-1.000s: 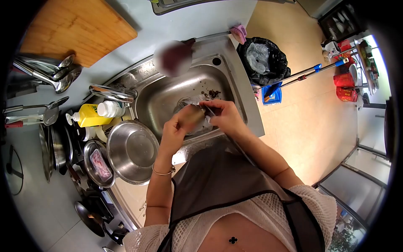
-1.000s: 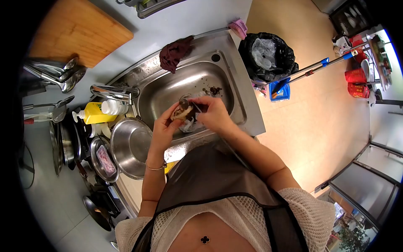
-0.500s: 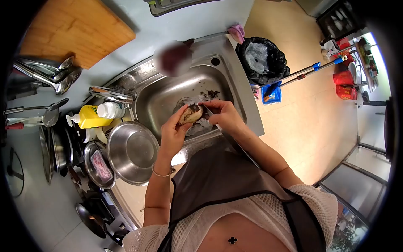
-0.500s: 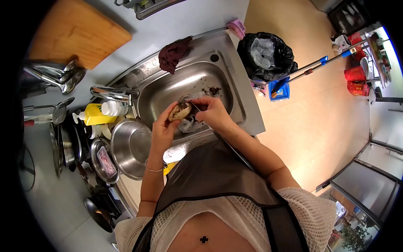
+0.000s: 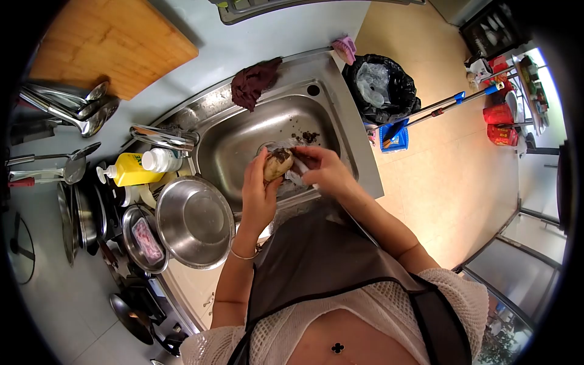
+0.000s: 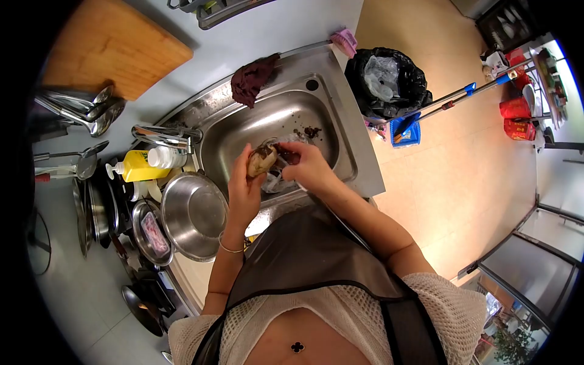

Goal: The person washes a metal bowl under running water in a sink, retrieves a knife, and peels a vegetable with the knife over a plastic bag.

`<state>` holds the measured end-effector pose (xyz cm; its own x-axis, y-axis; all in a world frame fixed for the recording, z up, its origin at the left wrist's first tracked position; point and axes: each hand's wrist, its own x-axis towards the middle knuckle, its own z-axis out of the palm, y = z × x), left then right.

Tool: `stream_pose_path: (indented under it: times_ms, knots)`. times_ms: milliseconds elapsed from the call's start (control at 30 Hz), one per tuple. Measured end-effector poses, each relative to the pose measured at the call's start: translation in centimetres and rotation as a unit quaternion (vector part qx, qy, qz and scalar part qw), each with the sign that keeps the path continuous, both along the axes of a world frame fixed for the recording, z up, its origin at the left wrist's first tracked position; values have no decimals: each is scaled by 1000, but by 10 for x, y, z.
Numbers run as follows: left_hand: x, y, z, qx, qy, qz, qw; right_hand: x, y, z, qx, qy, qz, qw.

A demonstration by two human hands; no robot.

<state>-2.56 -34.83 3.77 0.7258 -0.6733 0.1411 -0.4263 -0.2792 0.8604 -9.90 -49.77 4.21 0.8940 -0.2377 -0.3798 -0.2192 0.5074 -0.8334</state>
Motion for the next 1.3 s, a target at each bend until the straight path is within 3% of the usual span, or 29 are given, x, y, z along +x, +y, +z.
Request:
stream_pose_path:
  times_ms: [100, 167, 200, 267, 367, 433, 567, 633, 700, 800, 900, 1067, 1133, 1200, 1300]
  knots:
    - [-2, -2, -6, 19, -51, 20, 998, -1, 20, 0, 4, -49, -4, 999]
    - [1, 1, -10, -17, 101, -48, 994, 0, 30, -14, -304, -63, -53, 949]
    - [2, 3, -9, -17, 101, -48, 994, -2, 29, -12, -258, -51, -63, 963]
    - [5, 7, -6, -117, 328, -108, 931, -4, 21, -13, -215, -42, -36, 975]
    - [14, 20, -7, -91, 386, -120, 910, -4, 7, -10, -116, -60, -32, 991]
    - [15, 21, -6, -83, 394, -114, 908, -4, -3, -1, -96, 48, 65, 992]
    - [9, 12, -3, -105, 353, -56, 928, -5, 14, -4, -114, 3, 11, 993]
    - [9, 9, 0, -91, 318, -81, 940, -4, 33, -15, -324, -86, -103, 937]
    - [9, 10, 0, -77, 283, -104, 950, -5, 26, -3, -311, -51, -84, 945]
    - [16, 17, -6, -58, 263, -144, 952, -4, 3, -5, -87, -13, 19, 996]
    - [17, 19, -8, -103, 316, -142, 932, -4, -9, -5, -27, 66, 51, 996]
    - [9, 5, -5, -136, 295, -62, 944, -4, 15, 7, -61, -11, -20, 998]
    - [6, 3, -10, -114, 263, -67, 956, -2, 34, -6, -209, -83, -162, 961]
    - [5, 5, -11, -91, 232, -71, 966, -6, 23, -1, -170, -54, -101, 979]
    - [7, 10, -11, -111, 274, -78, 952, -6, -1, -1, -66, -18, -8, 998]
